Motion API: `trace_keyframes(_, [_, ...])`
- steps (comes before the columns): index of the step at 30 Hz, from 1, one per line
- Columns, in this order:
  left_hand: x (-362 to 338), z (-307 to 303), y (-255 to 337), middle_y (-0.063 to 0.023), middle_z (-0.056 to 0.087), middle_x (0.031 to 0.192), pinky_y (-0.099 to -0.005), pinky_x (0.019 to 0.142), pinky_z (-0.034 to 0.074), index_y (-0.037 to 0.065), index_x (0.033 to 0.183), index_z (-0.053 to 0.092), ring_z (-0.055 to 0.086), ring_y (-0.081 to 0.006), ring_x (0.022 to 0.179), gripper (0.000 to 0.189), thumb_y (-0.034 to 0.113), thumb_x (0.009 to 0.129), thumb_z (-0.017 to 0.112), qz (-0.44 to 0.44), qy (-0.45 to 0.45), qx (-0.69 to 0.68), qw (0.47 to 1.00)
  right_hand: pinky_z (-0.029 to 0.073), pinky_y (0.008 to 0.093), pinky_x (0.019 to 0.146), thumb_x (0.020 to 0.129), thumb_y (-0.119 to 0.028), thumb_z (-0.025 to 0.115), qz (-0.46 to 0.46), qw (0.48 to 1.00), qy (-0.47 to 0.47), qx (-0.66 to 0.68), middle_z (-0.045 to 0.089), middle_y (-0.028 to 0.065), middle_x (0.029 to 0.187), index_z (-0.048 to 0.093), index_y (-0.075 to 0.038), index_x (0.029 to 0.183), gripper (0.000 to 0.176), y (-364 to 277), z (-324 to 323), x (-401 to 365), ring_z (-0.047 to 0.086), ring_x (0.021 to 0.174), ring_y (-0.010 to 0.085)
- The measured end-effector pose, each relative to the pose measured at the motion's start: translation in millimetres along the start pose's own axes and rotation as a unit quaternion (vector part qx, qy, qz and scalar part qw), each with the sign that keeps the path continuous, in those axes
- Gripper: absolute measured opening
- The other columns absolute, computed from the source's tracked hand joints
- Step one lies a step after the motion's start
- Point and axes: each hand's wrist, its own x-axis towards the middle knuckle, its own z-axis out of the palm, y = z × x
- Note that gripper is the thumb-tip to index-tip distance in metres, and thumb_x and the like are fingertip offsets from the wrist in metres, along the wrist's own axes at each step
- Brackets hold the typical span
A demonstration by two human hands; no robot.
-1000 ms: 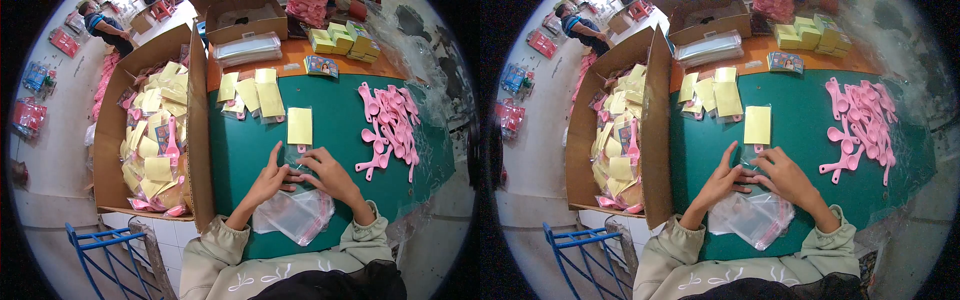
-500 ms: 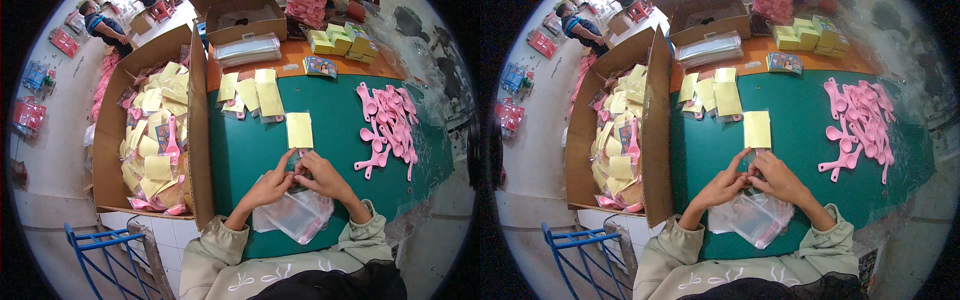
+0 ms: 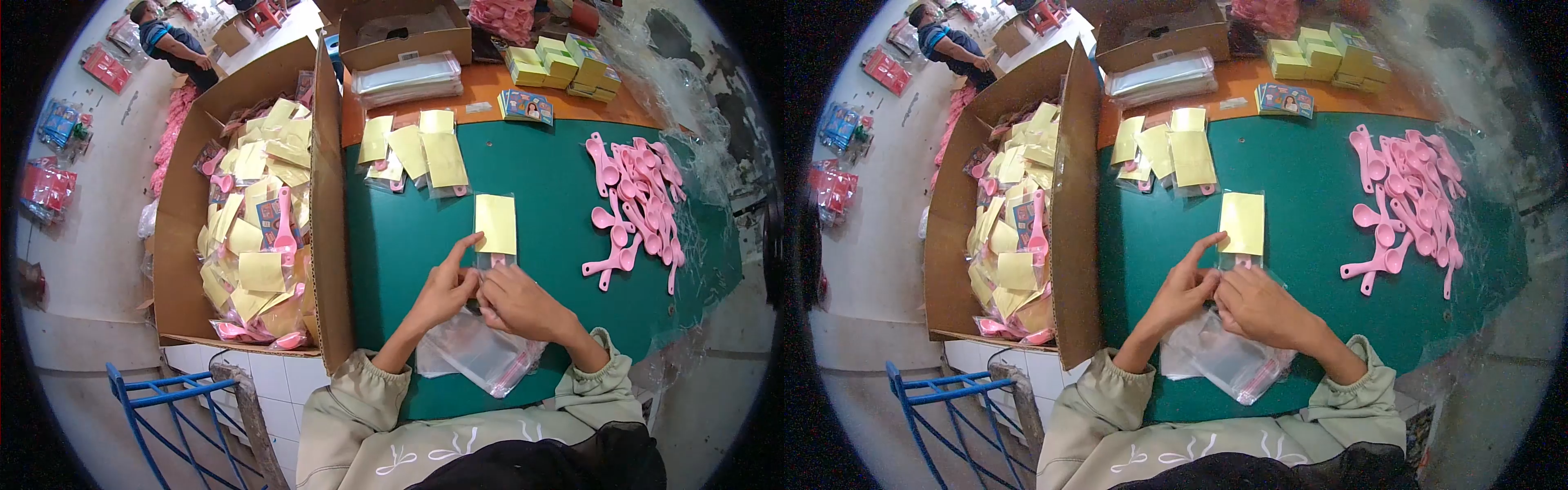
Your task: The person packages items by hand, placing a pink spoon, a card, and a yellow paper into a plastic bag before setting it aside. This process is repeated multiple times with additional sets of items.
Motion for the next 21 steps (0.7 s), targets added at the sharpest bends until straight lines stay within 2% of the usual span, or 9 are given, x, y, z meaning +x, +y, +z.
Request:
trace_keyframes(3, [5, -2, -6, -0.0138, 0.064, 0.094, -0.0305, 0.075, 0.054, 0.007, 0.135, 0.032, 0.065, -0.0187, 0.088, 0.043, 0.003, 0.093, 0.037, 0.028, 0.063, -0.161, 0.985, 0.04, 0.0372, 0.07, 0.075, -0.011, 0.061, -0.02, 0.996, -0.041, 0.077, 0.048, 0.0118, 0.081, 0.049, -0.004, 0.082, 0.016, -13, -26, -6, 0.049, 0.078, 0.0287])
trace_keyframes(6, [1, -9, 4, -0.0159, 0.061, 0.105, -0.03, 0.08, 0.051, 0.006, 0.135, 0.033, 0.061, -0.0209, 0.098, 0.04, 0.004, 0.095, 0.036, -0.014, -0.012, -0.239, 0.971, 0.04, 0.0342, 0.067, 0.079, -0.012, 0.061, -0.024, 0.977, -0.053, 0.203, 0.048, 0.0092, 0.079, 0.05, -0.004, 0.084, 0.014, -2, -82, -36, 0.047, 0.073, 0.0234])
trace_keyframes(9, [3, -9, 0, -0.0154, 0.06, 0.107, -0.0289, 0.081, 0.05, 0.004, 0.13, 0.039, 0.06, -0.0179, 0.098, 0.034, 0.005, 0.096, 0.036, -0.013, -0.049, -0.216, 0.975, 0.039, 0.0293, 0.058, 0.077, -0.015, 0.065, 0.055, 0.942, 0.11, 0.311, 0.05, 0.004, 0.066, 0.049, -0.003, 0.077, 0.02, 41, -144, -109, 0.045, 0.059, 0.0158])
trace_keyframes(12, [3, -6, 2, -0.0123, 0.061, 0.106, -0.0267, 0.077, 0.052, 0.003, 0.125, 0.043, 0.061, -0.0156, 0.095, 0.032, 0.003, 0.095, 0.034, -0.009, -0.064, -0.206, 0.976, 0.044, 0.0339, 0.066, 0.084, -0.017, 0.057, 0.327, 0.889, 0.299, 0.115, 0.056, 0.0086, 0.076, 0.053, -0.002, 0.086, 0.016, 106, -207, -167, 0.055, 0.07, 0.0209])
trace_keyframes(14, [4, -6, 4, -0.0103, 0.061, 0.107, -0.0257, 0.076, 0.052, 0.002, 0.124, 0.044, 0.061, -0.0147, 0.094, 0.032, 0.002, 0.094, 0.033, -0.003, -0.067, -0.195, 0.978, 0.043, 0.0364, 0.076, 0.085, -0.014, 0.053, 0.462, 0.854, 0.237, -0.045, 0.058, 0.0124, 0.087, 0.052, -0.001, 0.098, 0.018, 111, -210, -191, 0.056, 0.082, 0.0263])
trace_keyframes(17, [4, -4, 1, -0.0095, 0.06, 0.111, -0.0254, 0.076, 0.052, 0.002, 0.122, 0.045, 0.061, -0.0141, 0.095, 0.031, 0.002, 0.094, 0.033, 0.002, -0.069, -0.191, 0.979, 0.042, 0.0402, 0.09, 0.087, -0.009, 0.048, 0.62, 0.727, 0.12, -0.268, 0.061, 0.0181, 0.104, 0.051, 0.0, 0.116, 0.03, 120, -195, -212, 0.057, 0.1, 0.0343])
trace_keyframes(19, [5, -2, -3, -0.0102, 0.058, 0.114, -0.0254, 0.078, 0.052, 0.002, 0.122, 0.046, 0.061, -0.0139, 0.094, 0.03, 0.003, 0.095, 0.033, 0.01, -0.077, -0.193, 0.978, 0.04, 0.0348, 0.094, 0.08, -0.004, 0.058, 0.368, 0.855, 0.201, -0.305, 0.054, 0.0185, 0.117, 0.045, -0.002, 0.125, 0.047, 84, -138, -134, 0.051, 0.111, 0.0311])
trace_keyframes(20, [4, 2, -1, -0.0103, 0.057, 0.116, -0.0257, 0.079, 0.052, 0.002, 0.121, 0.046, 0.061, -0.0139, 0.095, 0.029, 0.003, 0.095, 0.034, 0.007, -0.07, -0.212, 0.975, 0.04, 0.0363, 0.092, 0.075, -0.005, 0.064, 0.322, 0.917, 0.219, -0.086, 0.047, 0.0173, 0.124, 0.042, -0.004, 0.125, 0.055, 65, -119, -100, 0.05, 0.111, 0.0316])
trace_keyframes(21, [3, 5, 3, -0.0105, 0.056, 0.117, -0.0259, 0.08, 0.052, 0.001, 0.121, 0.046, 0.06, -0.0138, 0.096, 0.029, 0.004, 0.095, 0.034, 0.005, -0.063, -0.229, 0.971, 0.039, 0.0378, 0.092, 0.069, -0.005, 0.07, 0.254, 0.955, 0.147, -0.042, 0.047, 0.0154, 0.118, 0.043, -0.004, 0.12, 0.058, 37, -100, -64, 0.051, 0.106, 0.032])
